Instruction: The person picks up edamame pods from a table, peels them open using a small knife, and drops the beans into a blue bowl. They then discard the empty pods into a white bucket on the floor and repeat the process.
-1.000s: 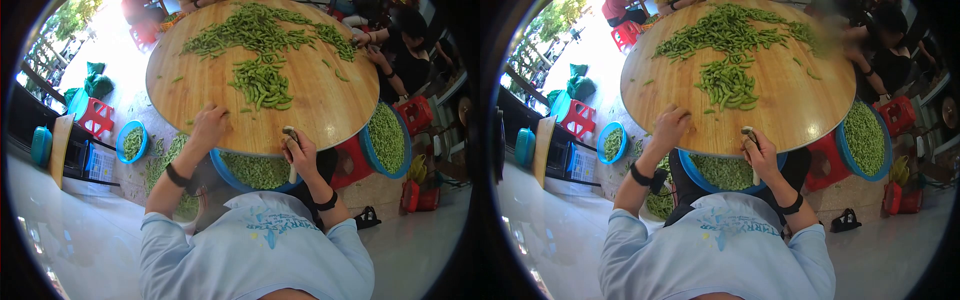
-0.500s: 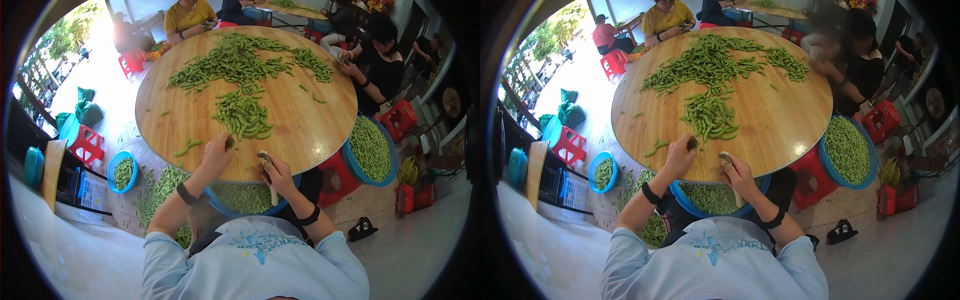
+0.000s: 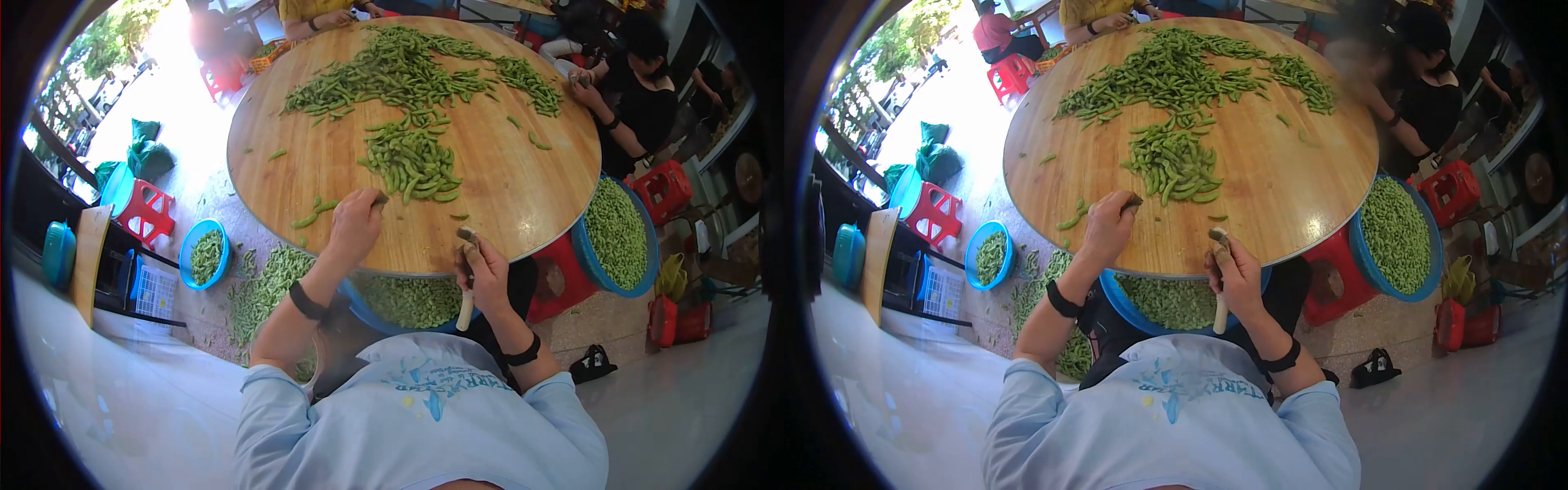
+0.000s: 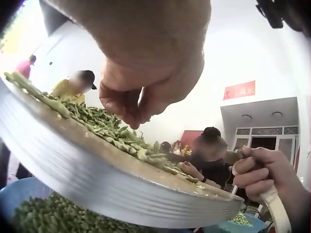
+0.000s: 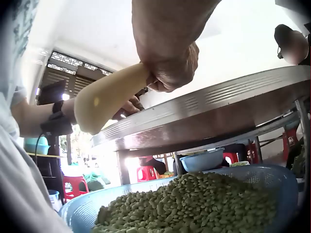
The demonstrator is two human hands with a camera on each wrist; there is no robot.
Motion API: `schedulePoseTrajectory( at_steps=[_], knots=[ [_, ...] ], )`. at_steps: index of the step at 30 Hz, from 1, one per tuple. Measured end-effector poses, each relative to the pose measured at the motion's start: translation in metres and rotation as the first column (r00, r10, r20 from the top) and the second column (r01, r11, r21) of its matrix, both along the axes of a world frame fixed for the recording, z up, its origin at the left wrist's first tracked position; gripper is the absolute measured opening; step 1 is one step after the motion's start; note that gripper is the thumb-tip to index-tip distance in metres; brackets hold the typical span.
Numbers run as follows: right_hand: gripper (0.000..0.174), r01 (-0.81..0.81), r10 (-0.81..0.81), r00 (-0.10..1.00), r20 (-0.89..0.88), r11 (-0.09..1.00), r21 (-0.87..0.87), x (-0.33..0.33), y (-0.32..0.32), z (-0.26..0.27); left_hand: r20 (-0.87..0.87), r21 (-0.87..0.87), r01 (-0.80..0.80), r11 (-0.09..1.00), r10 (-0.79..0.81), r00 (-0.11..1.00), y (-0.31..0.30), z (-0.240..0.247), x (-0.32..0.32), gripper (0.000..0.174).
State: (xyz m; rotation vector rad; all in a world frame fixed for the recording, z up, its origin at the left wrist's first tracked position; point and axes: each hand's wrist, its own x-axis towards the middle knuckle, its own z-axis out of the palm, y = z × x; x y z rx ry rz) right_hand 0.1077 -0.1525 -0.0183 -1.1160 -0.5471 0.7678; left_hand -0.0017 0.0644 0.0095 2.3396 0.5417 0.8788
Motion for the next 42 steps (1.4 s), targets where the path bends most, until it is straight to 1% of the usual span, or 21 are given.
schedulePoseTrajectory(
  at_steps=[2, 4, 8, 10, 12, 16, 19, 21, 23, 25, 27, 28, 29, 30, 31, 33, 35, 37, 39, 41, 42],
  knots=[
    [0.028, -0.002, 0.002, 1.000, 0.008, 0.999, 0.036, 0.001, -0.001, 0.001, -0.013, 0.036, -0.017, 0.999, 0.017, 1.000, 0.004, -0.003, 0.006, 0.013],
    [0.028, -0.014, 0.013, 0.999, 0.047, 1.000, 0.028, 0.000, -0.001, 0.000, -0.138, 0.106, 0.046, 0.993, -0.031, 0.990, -0.002, -0.009, 0.016, 0.014],
    [0.028, 0.005, -0.006, 0.994, 0.109, 1.000, 0.012, -0.001, -0.004, -0.002, -0.223, 0.104, 0.040, 0.994, -0.016, 0.975, 0.004, -0.004, 0.035, 0.016],
    [0.027, 0.080, -0.081, 0.993, 0.087, 0.997, 0.020, 0.005, -0.010, -0.001, -0.210, 0.262, 0.411, 0.873, -0.364, 0.907, 0.008, 0.004, 0.039, 0.013],
    [0.026, 0.198, -0.199, 0.980, 0.015, 0.979, 0.048, 0.013, -0.016, 0.000, -0.200, 0.203, 0.411, 0.889, -0.373, 0.906, 0.000, 0.004, 0.050, 0.014],
    [0.026, 0.156, -0.159, 0.987, 0.037, 0.986, 0.061, 0.013, -0.017, -0.001, -0.253, 0.162, 0.474, 0.866, -0.427, 0.868, -0.025, -0.015, 0.083, 0.017],
    [0.027, 0.119, -0.120, 0.990, 0.072, 0.993, 0.022, 0.010, -0.016, -0.005, -0.307, 0.126, 0.432, 0.893, -0.378, 0.873, -0.039, -0.034, 0.102, 0.017],
    [0.026, 0.170, -0.169, 0.984, 0.051, 0.985, -0.001, 0.009, -0.014, -0.008, -0.349, 0.162, 0.469, 0.868, -0.395, 0.850, -0.035, -0.049, 0.113, 0.014],
    [0.024, 0.198, -0.198, 0.980, 0.025, 0.980, 0.019, 0.012, -0.014, -0.016, -0.252, 0.322, 0.421, 0.848, -0.352, 0.901, -0.037, -0.047, 0.108, 0.013],
    [0.027, 0.217, -0.217, 0.976, -0.006, 0.976, 0.028, 0.010, -0.013, -0.013, -0.109, 0.239, 0.350, 0.906, -0.333, 0.936, -0.046, -0.027, 0.082, 0.010],
    [0.033, 0.197, -0.196, 0.980, -0.015, 0.980, 0.035, 0.007, -0.012, -0.012, -0.023, -0.093, 0.352, 0.931, -0.356, 0.934, -0.045, -0.025, 0.074, 0.011],
    [0.033, 0.168, -0.169, 0.986, 0.001, 0.985, 0.043, 0.003, -0.010, -0.011, -0.027, -0.087, 0.315, 0.945, -0.318, 0.948, -0.047, -0.020, 0.060, 0.011],
    [0.033, 0.141, -0.142, 0.990, 0.017, 0.989, 0.051, 0.000, -0.007, -0.010, 0.069, -0.347, 0.374, 0.860, -0.374, 0.925, -0.050, -0.014, 0.049, 0.010],
    [0.033, 0.108, -0.109, 0.994, 0.015, 0.993, 0.057, -0.004, -0.002, -0.009, 0.186, -0.569, 0.431, 0.700, -0.401, 0.897, -0.051, -0.010, 0.038, 0.009],
    [0.033, 0.066, -0.067, 0.997, 0.033, 0.997, 0.047, -0.009, 0.000, -0.010, 0.184, -0.568, 0.411, 0.713, -0.377, 0.908, -0.053, -0.009, 0.027, 0.009],
    [0.032, 0.020, -0.022, 0.999, 0.049, 0.999, 0.032, -0.016, 0.009, -0.011, 0.195, -0.767, 0.396, 0.506, -0.403, 0.894, -0.057, -0.009, 0.012, 0.011],
    [0.031, -0.052, 0.049, 0.994, 0.094, 0.998, 0.027, -0.024, 0.013, -0.013, 0.218, -0.793, 0.384, 0.473, -0.369, 0.904, -0.060, -0.012, 0.001, 0.010],
    [0.032, -0.101, 0.102, 0.995, 0.008, 0.994, -0.044, -0.029, 0.016, -0.001, 0.261, -0.859, 0.339, 0.383, -0.242, 0.935, -0.060, -0.012, -0.007, 0.013],
    [0.030, -0.162, 0.166, 0.983, 0.082, 0.985, -0.057, -0.027, 0.016, -0.005, 0.246, -0.821, 0.345, 0.454, -0.264, 0.933, -0.058, -0.007, -0.014, 0.017],
    [0.022, -0.169, 0.173, 0.983, 0.061, 0.984, -0.058, -0.031, 0.019, -0.002, 0.152, -0.752, 0.268, 0.602, -0.237, 0.960, -0.059, 0.000, -0.019, 0.022],
    [0.021, -0.175, 0.180, 0.979, 0.093, 0.983, -0.058, -0.031, 0.019, 0.000, 0.149, -0.789, 0.271, 0.551, -0.257, 0.955, -0.059, 0.000, -0.021, 0.022]
  ],
)
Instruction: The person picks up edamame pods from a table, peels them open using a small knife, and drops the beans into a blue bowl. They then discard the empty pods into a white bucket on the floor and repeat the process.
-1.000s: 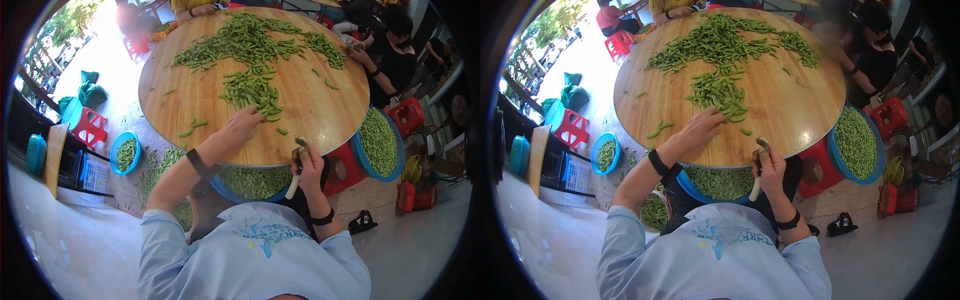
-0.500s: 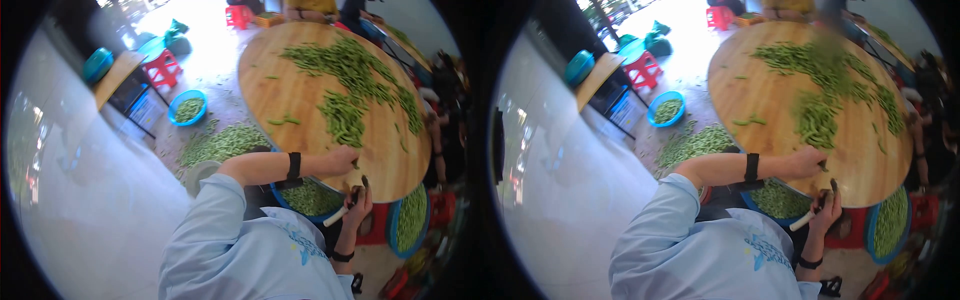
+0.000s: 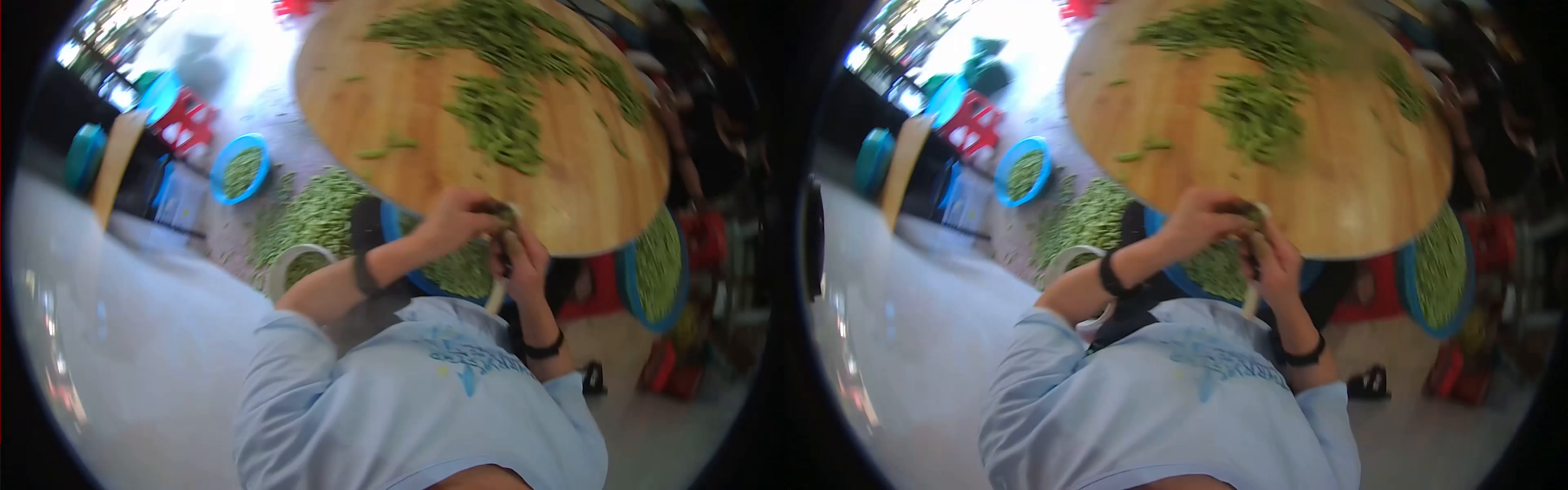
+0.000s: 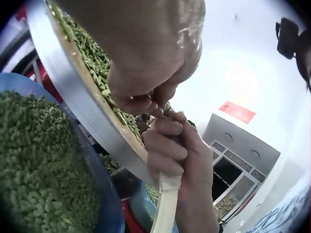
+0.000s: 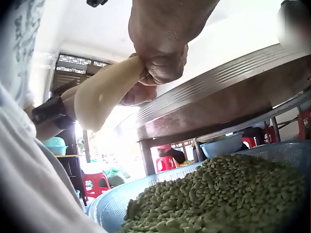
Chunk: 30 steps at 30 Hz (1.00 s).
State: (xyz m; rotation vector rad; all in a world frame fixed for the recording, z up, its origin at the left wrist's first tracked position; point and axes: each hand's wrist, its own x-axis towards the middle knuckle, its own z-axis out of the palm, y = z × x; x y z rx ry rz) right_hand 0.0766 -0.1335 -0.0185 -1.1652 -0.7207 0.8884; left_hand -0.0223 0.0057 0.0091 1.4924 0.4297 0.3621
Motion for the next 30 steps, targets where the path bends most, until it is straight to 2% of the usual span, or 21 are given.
schedulePoseTrajectory(
  at_steps=[2, 4, 6, 8, 10, 12, 13, 15, 16, 18, 19, 20, 21, 22, 23, 24, 25, 26, 27, 29, 30],
  knots=[
    [0.027, -0.101, 0.103, 0.994, -0.037, 0.994, 0.033, 0.009, -0.003, -0.020, -0.018, -0.068, 0.023, 0.997, -0.024, 1.000, 0.001, -0.005, -0.001, 0.021],
    [0.031, -0.054, 0.057, 0.996, -0.073, 0.998, 0.042, 0.004, -0.005, -0.009, -0.011, -0.095, 0.050, 0.994, -0.051, 0.999, -0.004, -0.012, 0.004, 0.020],
    [0.036, -0.056, 0.064, 0.992, -0.113, 0.995, 0.077, 0.003, -0.004, -0.002, 0.103, -0.083, -0.026, 0.996, 0.035, 0.994, -0.007, -0.015, 0.002, 0.019],
    [0.038, -0.061, 0.075, 0.984, -0.159, 0.994, 0.090, 0.002, -0.005, -0.002, 0.084, -0.093, -0.022, 0.995, 0.030, 0.996, -0.008, -0.012, 0.001, 0.018],
    [0.037, -0.047, 0.058, 0.991, -0.123, 0.994, 0.097, 0.003, -0.006, -0.005, 0.071, -0.104, -0.025, 0.994, 0.033, 0.997, -0.007, -0.011, 0.001, 0.017],
    [0.037, -0.029, 0.038, 0.995, -0.089, 0.995, 0.099, 0.004, -0.009, -0.009, 0.068, -0.248, 0.024, 0.969, -0.007, 0.998, -0.006, -0.015, 0.002, 0.016],
    [0.037, -0.042, 0.052, 0.994, -0.094, 0.993, 0.108, 0.006, -0.010, -0.010, 0.066, -0.249, 0.026, 0.968, -0.010, 0.998, -0.005, -0.014, 0.003, 0.016],
    [0.037, -0.052, 0.064, 0.993, -0.100, 0.992, 0.116, 0.010, -0.013, -0.013, -0.044, -0.517, 0.006, 0.856, -0.034, 0.998, -0.002, -0.010, 0.006, 0.012],
    [0.036, -0.073, 0.081, 0.995, -0.063, 0.990, 0.118, 0.012, -0.015, -0.014, -0.045, -0.519, 0.007, 0.855, -0.036, 0.998, 0.000, -0.012, 0.006, 0.012],
    [0.036, -0.096, 0.100, 0.995, -0.025, 0.988, 0.120, 0.018, -0.018, -0.014, 0.080, -0.682, 0.185, 0.707, -0.179, 0.981, 0.004, -0.017, 0.005, 0.008],
    [0.036, -0.149, 0.164, 0.980, -0.112, 0.979, 0.137, 0.023, -0.021, -0.013, 0.080, -0.681, 0.185, 0.709, -0.179, 0.981, 0.003, -0.018, 0.006, 0.008],
    [0.037, -0.199, 0.228, 0.954, -0.197, 0.967, 0.157, 0.025, -0.022, -0.013, 0.105, -0.726, 0.201, 0.658, -0.183, 0.978, 0.000, -0.018, 0.007, 0.007],
    [0.037, -0.200, 0.229, 0.954, -0.194, 0.967, 0.158, 0.024, -0.022, -0.012, 0.130, -0.767, 0.216, 0.604, -0.184, 0.974, -0.002, -0.018, 0.009, 0.005],
    [0.036, -0.115, 0.104, 0.988, 0.114, 0.988, 0.099, 0.021, -0.022, -0.012, 0.132, -0.766, 0.217, 0.605, -0.182, 0.974, -0.003, -0.018, 0.011, 0.005],
    [0.036, -0.016, -0.015, 0.909, 0.416, 0.997, 0.071, 0.019, -0.022, -0.013, 0.096, -0.799, 0.173, 0.575, -0.162, 0.982, -0.004, -0.018, 0.011, 0.004],
    [0.036, -0.023, -0.009, 0.909, 0.416, 0.997, 0.071, 0.019, -0.020, -0.016, 0.058, -0.830, 0.126, 0.544, -0.140, 0.988, -0.005, -0.019, 0.011, 0.004],
    [0.035, 0.044, -0.120, 0.790, 0.601, 0.989, 0.141, 0.019, -0.017, -0.020, 0.058, -0.829, 0.122, 0.546, -0.133, 0.989, -0.006, -0.020, 0.010, 0.004],
    [0.034, 0.093, -0.233, 0.623, 0.747, 0.970, 0.226, 0.019, -0.014, -0.022, 0.000, -0.712, 0.096, 0.696, -0.137, 0.991, -0.009, -0.021, 0.010, 0.004],
    [0.034, 0.085, -0.232, 0.620, 0.749, 0.970, 0.230, 0.018, -0.012, -0.020, -0.055, -0.566, 0.075, 0.821, -0.129, 0.990, -0.010, -0.019, 0.012, 0.005],
    [0.031, 0.200, -0.239, 0.757, 0.608, 0.971, 0.133, 0.012, -0.015, -0.018, -0.087, -0.524, 0.048, 0.850, -0.109, 0.990, -0.014, -0.011, 0.014, 0.005],
    [0.031, 0.195, -0.237, 0.758, 0.608, 0.971, 0.135, 0.010, -0.016, -0.018, -0.119, -0.480, 0.023, 0.877, -0.092, 0.989, -0.015, -0.007, 0.013, 0.005]
  ],
)
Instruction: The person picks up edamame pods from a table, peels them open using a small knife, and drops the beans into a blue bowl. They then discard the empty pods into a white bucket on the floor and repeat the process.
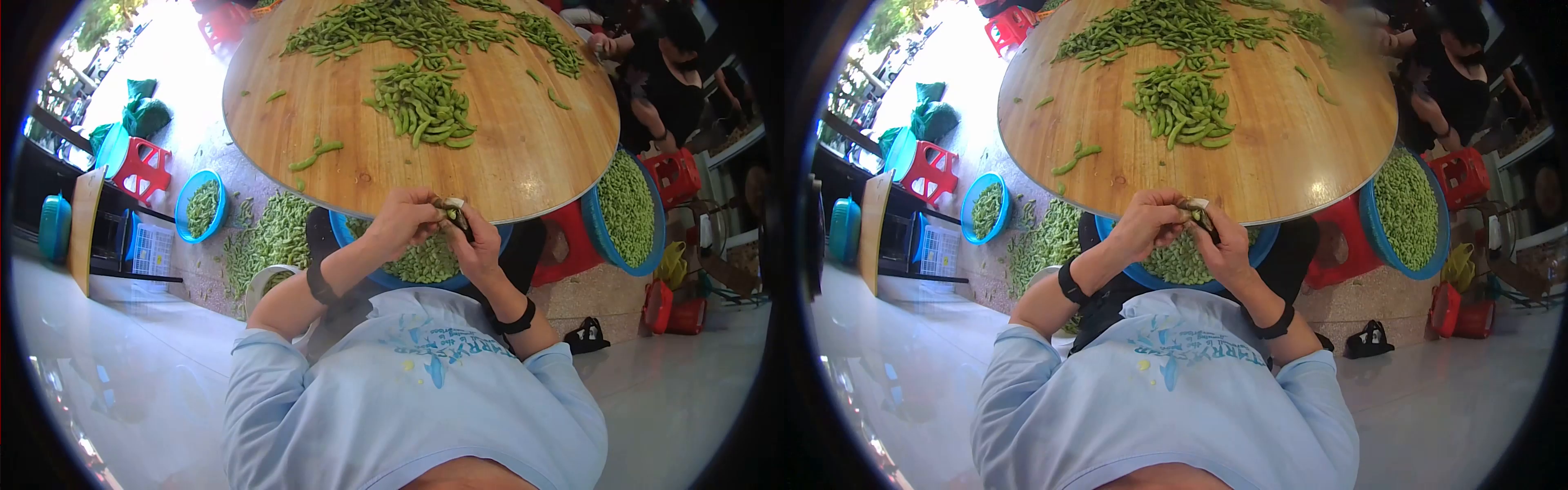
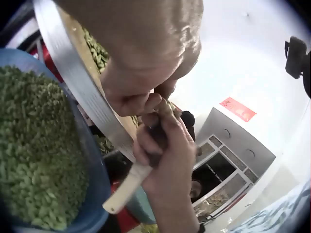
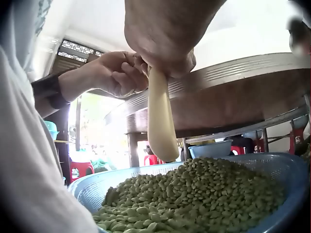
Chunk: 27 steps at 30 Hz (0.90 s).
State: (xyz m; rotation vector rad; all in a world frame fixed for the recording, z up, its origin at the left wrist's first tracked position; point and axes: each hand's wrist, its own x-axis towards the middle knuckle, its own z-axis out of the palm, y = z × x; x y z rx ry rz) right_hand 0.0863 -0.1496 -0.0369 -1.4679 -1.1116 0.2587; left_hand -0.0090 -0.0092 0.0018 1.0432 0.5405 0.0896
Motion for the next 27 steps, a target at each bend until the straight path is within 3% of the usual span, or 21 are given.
schedulePoseTrajectory(
  at_steps=[2, 3, 4, 5, 6, 7, 8, 10, 11, 13, 14, 16, 20, 21, 23, 24, 25, 26, 27],
  knots=[
    [0.029, -0.069, 0.058, 0.915, -0.399, 0.998, -0.013, 0.001, -0.001, -0.003, -0.013, -0.008, 0.031, 0.999, -0.031, 0.999, 0.011, -0.005, -0.003, 0.004],
    [0.029, -0.077, 0.067, 0.916, -0.396, 0.997, -0.009, 0.004, 0.000, -0.005, -0.028, -0.020, 0.069, 0.997, -0.069, 0.997, 0.016, -0.005, -0.006, 0.004],
    [0.028, -0.076, 0.073, 0.971, -0.229, 0.997, -0.006, 0.008, 0.000, -0.008, -0.027, -0.018, 0.062, 0.998, -0.062, 0.998, 0.020, -0.005, -0.011, 0.004],
    [0.026, -0.072, 0.072, 0.996, -0.059, 0.997, -0.003, 0.010, -0.002, -0.009, -0.082, 0.086, 0.175, 0.981, -0.168, 0.982, 0.022, -0.005, -0.016, 0.004],
    [0.026, -0.073, 0.073, 0.996, -0.060, 0.997, 0.001, 0.011, -0.004, -0.004, -0.148, 0.185, 0.292, 0.938, -0.267, 0.952, 0.025, -0.004, -0.021, 0.005],
    [0.025, -0.080, 0.084, 0.995, 0.046, 0.994, -0.071, 0.013, -0.006, 0.005, -0.173, 0.573, 0.363, 0.735, -0.324, 0.930, 0.029, 0.006, -0.031, 0.006],
    [0.025, -0.078, 0.100, 0.984, 0.150, 0.987, -0.144, 0.014, -0.007, 0.011, -0.224, 0.847, 0.365, 0.387, -0.363, 0.904, 0.034, 0.019, -0.045, 0.006],
    [0.025, -0.095, 0.123, 0.961, 0.246, 0.988, -0.124, 0.011, -0.008, 0.007, -0.552, 0.832, 0.537, -0.141, -0.108, 0.827, 0.045, 0.029, -0.073, 0.008],
    [0.026, -0.112, 0.145, 0.928, 0.344, 0.987, -0.112, 0.010, -0.009, 0.005, -0.553, 0.830, 0.537, -0.149, -0.111, 0.825, 0.051, 0.036, -0.082, 0.008],
    [0.027, -0.091, 0.146, 0.908, 0.392, 0.984, -0.156, 0.009, -0.011, 0.005, -0.465, 0.747, 0.474, -0.466, 0.143, 0.874, 0.060, 0.048, -0.090, 0.010],
    [0.028, -0.076, 0.159, 0.886, 0.437, 0.977, -0.202, 0.009, -0.010, 0.005, -0.462, 0.746, 0.471, -0.470, 0.144, 0.875, 0.063, 0.050, -0.082, 0.010],
    [0.028, -0.058, 0.155, 0.883, 0.443, 0.972, -0.226, 0.004, -0.007, 0.013, -0.218, 0.927, 0.171, -0.333, -0.109, 0.970, 0.072, 0.055, -0.047, 0.018],
    [0.028, -0.053, 0.152, 0.907, 0.393, 0.966, -0.253, 0.011, -0.009, 0.009, -0.111, 0.857, -0.081, -0.510, -0.335, 0.936, 0.099, 0.027, 0.034, 0.026],
    [0.028, -0.059, 0.162, 0.903, 0.397, 0.964, -0.261, 0.013, -0.011, 0.011, -0.102, 0.860, -0.083, -0.503, -0.329, 0.939, 0.106, 0.019, 0.048, 0.026],
    [0.026, -0.138, 0.183, 0.964, 0.194, 0.965, -0.225, 0.016, -0.014, 0.017, -0.120, 0.804, -0.116, -0.583, -0.350, 0.929, 0.117, 0.008, 0.069, 0.027],
    [0.026, -0.141, 0.187, 0.963, 0.197, 0.964, -0.224, 0.017, -0.015, 0.015, -0.118, 0.803, -0.116, -0.584, -0.346, 0.931, 0.121, 0.005, 0.073, 0.027],
    [0.026, -0.220, 0.210, 0.975, -0.075, 0.959, -0.179, 0.017, -0.016, 0.011, -0.127, 0.782, -0.112, -0.613, -0.333, 0.934, 0.125, 0.002, 0.076, 0.025],
    [0.028, -0.281, 0.229, 0.912, -0.340, 0.953, -0.111, 0.016, -0.017, 0.008, -0.140, 0.758, -0.109, -0.643, -0.323, 0.936, 0.128, 0.000, 0.079, 0.024],
    [0.028, -0.275, 0.226, 0.912, -0.341, 0.956, -0.102, 0.015, -0.015, 0.009, -0.145, 0.753, -0.111, -0.649, -0.328, 0.933, 0.126, 0.004, 0.078, 0.024]
  ],
)
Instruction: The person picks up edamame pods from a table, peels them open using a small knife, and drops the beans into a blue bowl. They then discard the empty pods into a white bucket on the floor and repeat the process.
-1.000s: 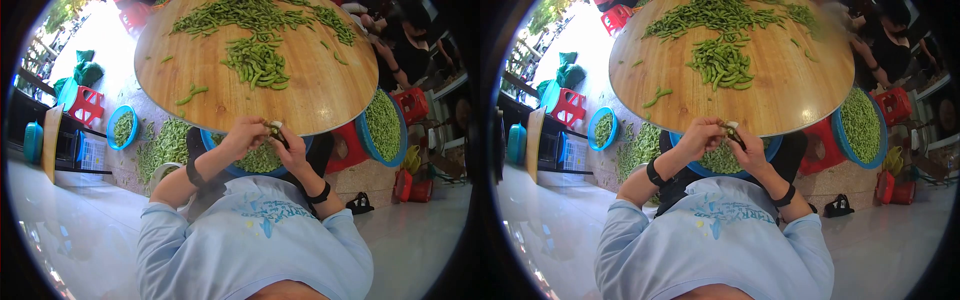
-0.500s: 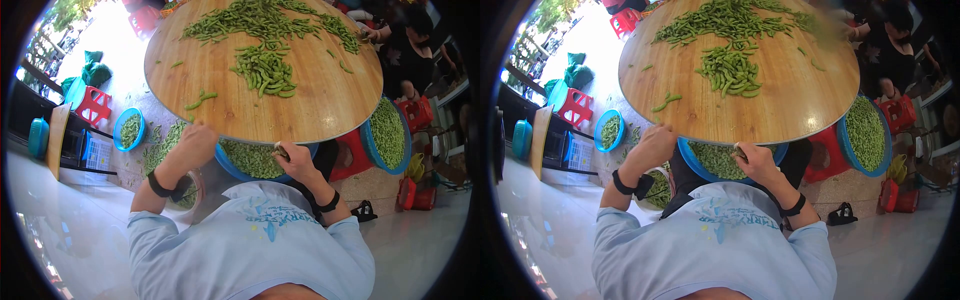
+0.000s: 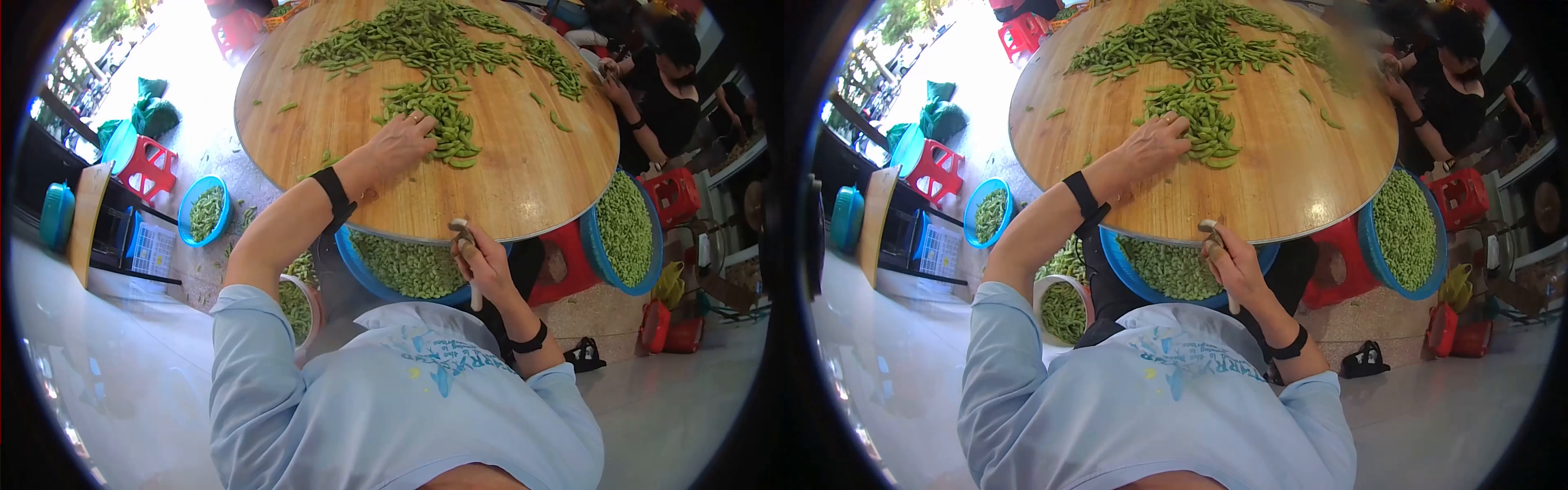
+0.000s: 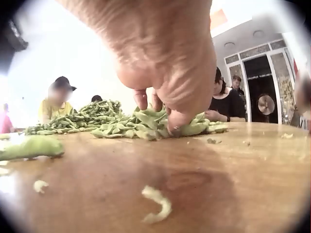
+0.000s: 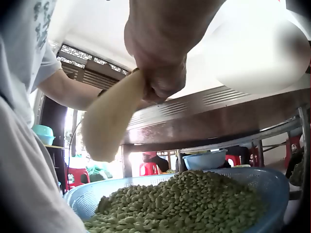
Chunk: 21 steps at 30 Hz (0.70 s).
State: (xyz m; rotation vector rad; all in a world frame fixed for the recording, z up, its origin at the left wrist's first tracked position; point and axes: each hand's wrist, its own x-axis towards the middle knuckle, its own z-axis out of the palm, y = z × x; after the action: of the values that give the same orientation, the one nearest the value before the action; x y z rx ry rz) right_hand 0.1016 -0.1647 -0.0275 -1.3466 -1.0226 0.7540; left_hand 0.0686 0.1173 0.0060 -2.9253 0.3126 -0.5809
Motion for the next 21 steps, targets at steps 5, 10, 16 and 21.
schedulePoseTrajectory(
  at_steps=[5, 10, 16, 21],
  knots=[
    [0.033, 0.122, -0.076, 0.830, -0.552, 0.991, 0.047, 0.002, 0.018, 0.010, -0.129, -0.919, -0.138, 0.370, 0.049, 0.990, -0.050, 0.025, -0.026, 0.017],
    [0.032, 0.061, 0.047, 0.717, -0.696, 0.990, 0.130, 0.000, 0.023, 0.019, -0.198, -0.967, -0.217, -0.134, -0.142, 0.970, -0.089, 0.014, -0.060, 0.020],
    [0.032, -0.044, 0.167, 0.605, -0.778, 0.983, 0.177, -0.006, 0.021, 0.020, -0.228, -0.916, -0.263, -0.303, -0.146, 0.963, -0.093, 0.003, -0.070, 0.017],
    [0.030, -0.065, 0.213, 0.565, -0.797, 0.975, 0.215, -0.008, 0.020, 0.018, -0.235, -0.959, -0.245, -0.141, -0.088, 0.968, -0.095, 0.005, -0.075, 0.013]
  ],
)
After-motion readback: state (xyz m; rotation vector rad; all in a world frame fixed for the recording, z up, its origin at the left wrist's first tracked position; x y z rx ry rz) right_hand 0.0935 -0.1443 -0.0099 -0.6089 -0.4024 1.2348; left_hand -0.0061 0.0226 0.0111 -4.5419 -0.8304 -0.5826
